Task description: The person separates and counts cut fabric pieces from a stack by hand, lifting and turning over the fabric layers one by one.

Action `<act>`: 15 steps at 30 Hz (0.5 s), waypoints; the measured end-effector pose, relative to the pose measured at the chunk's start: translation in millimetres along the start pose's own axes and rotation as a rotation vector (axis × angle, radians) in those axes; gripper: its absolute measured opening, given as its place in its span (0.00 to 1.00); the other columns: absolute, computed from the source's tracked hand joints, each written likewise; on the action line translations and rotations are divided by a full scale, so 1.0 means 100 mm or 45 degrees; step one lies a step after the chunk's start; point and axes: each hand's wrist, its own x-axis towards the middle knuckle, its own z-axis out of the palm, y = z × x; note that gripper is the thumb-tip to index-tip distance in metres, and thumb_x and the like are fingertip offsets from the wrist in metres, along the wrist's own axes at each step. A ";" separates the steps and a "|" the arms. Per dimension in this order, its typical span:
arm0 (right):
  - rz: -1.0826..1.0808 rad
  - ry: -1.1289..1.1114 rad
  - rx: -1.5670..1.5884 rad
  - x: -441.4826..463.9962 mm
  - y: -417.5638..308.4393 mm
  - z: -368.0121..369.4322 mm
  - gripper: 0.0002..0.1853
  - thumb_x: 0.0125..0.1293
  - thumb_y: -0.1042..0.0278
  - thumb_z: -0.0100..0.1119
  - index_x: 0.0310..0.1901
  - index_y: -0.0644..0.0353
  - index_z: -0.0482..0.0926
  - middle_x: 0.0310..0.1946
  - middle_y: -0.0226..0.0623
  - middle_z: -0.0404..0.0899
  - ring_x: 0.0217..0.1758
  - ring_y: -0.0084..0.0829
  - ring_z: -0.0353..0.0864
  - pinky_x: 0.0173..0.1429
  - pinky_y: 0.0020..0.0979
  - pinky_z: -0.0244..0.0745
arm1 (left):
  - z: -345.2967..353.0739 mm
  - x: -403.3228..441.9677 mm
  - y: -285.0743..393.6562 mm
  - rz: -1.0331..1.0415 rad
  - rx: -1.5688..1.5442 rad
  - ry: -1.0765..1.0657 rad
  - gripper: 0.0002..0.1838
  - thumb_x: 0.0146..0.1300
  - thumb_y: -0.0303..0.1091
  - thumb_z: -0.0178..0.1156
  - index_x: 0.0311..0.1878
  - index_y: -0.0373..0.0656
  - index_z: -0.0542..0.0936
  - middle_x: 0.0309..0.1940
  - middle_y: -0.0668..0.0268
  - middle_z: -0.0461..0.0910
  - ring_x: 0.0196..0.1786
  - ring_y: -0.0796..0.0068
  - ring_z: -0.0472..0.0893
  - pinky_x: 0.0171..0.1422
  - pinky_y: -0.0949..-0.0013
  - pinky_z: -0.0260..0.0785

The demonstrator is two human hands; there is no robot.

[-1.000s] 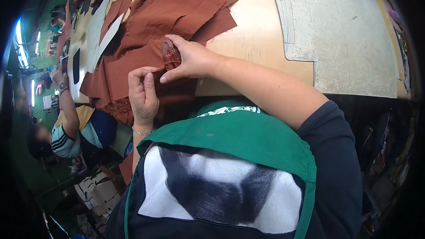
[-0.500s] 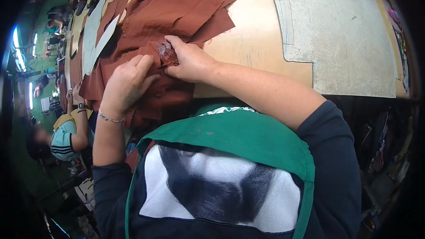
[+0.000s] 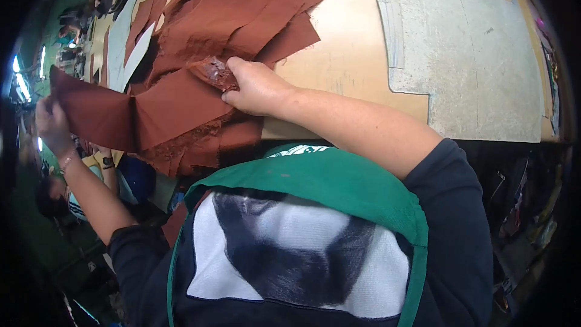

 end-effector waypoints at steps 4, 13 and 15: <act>-0.035 0.026 0.017 0.00 0.04 0.01 0.19 0.52 0.67 0.63 0.42 0.65 0.68 0.34 0.49 0.75 0.41 0.41 0.77 0.45 0.35 0.70 | 0.49 0.03 -1.10 0.011 0.201 0.004 0.07 0.59 0.36 0.57 0.34 0.43 0.76 0.29 0.56 0.80 0.32 0.55 0.79 0.36 0.58 0.70; -0.036 0.003 0.036 -0.01 0.03 -0.01 0.21 0.51 0.64 0.63 0.42 0.66 0.68 0.38 0.56 0.75 0.46 0.52 0.74 0.49 0.40 0.69 | 0.44 0.81 -1.63 -0.235 0.391 0.130 0.16 0.57 0.49 0.58 0.34 0.45 0.77 0.30 0.58 0.80 0.33 0.55 0.79 0.36 0.58 0.69; -0.044 0.001 0.033 0.00 0.02 -0.03 0.21 0.51 0.63 0.63 0.42 0.67 0.68 0.38 0.56 0.75 0.46 0.50 0.75 0.49 0.39 0.69 | 0.47 0.81 -1.14 -0.168 0.098 0.021 0.15 0.58 0.48 0.58 0.34 0.44 0.77 0.29 0.59 0.80 0.32 0.59 0.79 0.37 0.61 0.69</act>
